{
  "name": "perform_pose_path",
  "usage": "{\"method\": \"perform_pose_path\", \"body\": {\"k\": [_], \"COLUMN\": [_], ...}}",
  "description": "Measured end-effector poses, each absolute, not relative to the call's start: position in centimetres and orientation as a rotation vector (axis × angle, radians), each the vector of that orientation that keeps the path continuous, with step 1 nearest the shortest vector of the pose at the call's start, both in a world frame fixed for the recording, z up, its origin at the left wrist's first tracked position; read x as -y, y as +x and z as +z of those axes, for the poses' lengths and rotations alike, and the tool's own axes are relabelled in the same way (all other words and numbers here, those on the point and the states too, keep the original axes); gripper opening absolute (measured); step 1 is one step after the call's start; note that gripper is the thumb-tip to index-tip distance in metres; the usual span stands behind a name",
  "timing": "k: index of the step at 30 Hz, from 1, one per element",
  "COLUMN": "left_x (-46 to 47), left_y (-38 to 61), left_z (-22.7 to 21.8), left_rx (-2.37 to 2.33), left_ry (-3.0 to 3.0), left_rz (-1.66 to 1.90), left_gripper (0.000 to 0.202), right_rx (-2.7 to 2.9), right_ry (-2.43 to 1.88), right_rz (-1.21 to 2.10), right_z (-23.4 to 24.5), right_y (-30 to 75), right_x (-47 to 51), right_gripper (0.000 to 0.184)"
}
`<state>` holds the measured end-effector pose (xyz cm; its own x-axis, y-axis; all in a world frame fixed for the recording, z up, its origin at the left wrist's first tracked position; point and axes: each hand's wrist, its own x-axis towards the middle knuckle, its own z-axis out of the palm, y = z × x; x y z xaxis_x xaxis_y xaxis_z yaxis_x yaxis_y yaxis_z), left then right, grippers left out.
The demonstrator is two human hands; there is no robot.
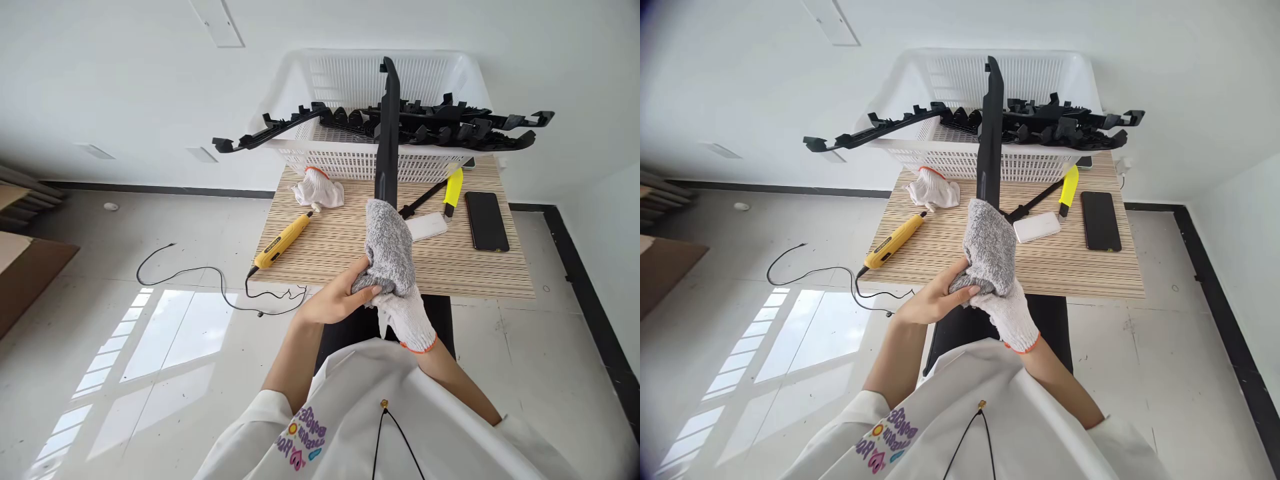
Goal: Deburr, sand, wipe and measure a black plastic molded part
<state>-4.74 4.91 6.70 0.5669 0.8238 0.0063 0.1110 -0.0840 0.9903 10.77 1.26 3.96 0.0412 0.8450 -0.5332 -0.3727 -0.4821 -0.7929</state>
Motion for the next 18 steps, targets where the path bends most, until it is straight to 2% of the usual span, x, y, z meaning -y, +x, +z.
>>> {"method": "perform_pose_path", "body": {"k": [4, 7, 13, 15, 18], "left_x": [-4.4, -3.9, -3.7, -3.6, -3.3], "left_y": [-5.7, -5.6, -6.0, -6.7, -8.0], "left_z": [6.1, 5.3, 4.1, 3.9, 3.8], "left_rx": [-0.846, -0.914, -1.067, -1.082, -1.026], "left_ry": [1.479, 1.378, 1.281, 1.287, 1.297], "left_rz": [0.705, 0.741, 0.836, 0.852, 0.827], "left_gripper": [0.049, 0.047, 0.037, 0.035, 0.036], "right_rx": [0.591, 0.692, 1.192, 1.384, 1.307], "right_ry": [-1.363, -1.356, -1.411, -1.363, -1.278], "right_rz": [1.583, 1.563, 1.719, 1.747, 1.641], "right_z": [2.9, 3.0, 6.4, 7.6, 8.3], "right_y": [10.4, 10.6, 13.7, 15.3, 16.7], "right_x": [-1.3, -1.4, -2.0, -2.6, -4.6], "right_gripper": [0.040, 0.031, 0.019, 0.019, 0.034]}}
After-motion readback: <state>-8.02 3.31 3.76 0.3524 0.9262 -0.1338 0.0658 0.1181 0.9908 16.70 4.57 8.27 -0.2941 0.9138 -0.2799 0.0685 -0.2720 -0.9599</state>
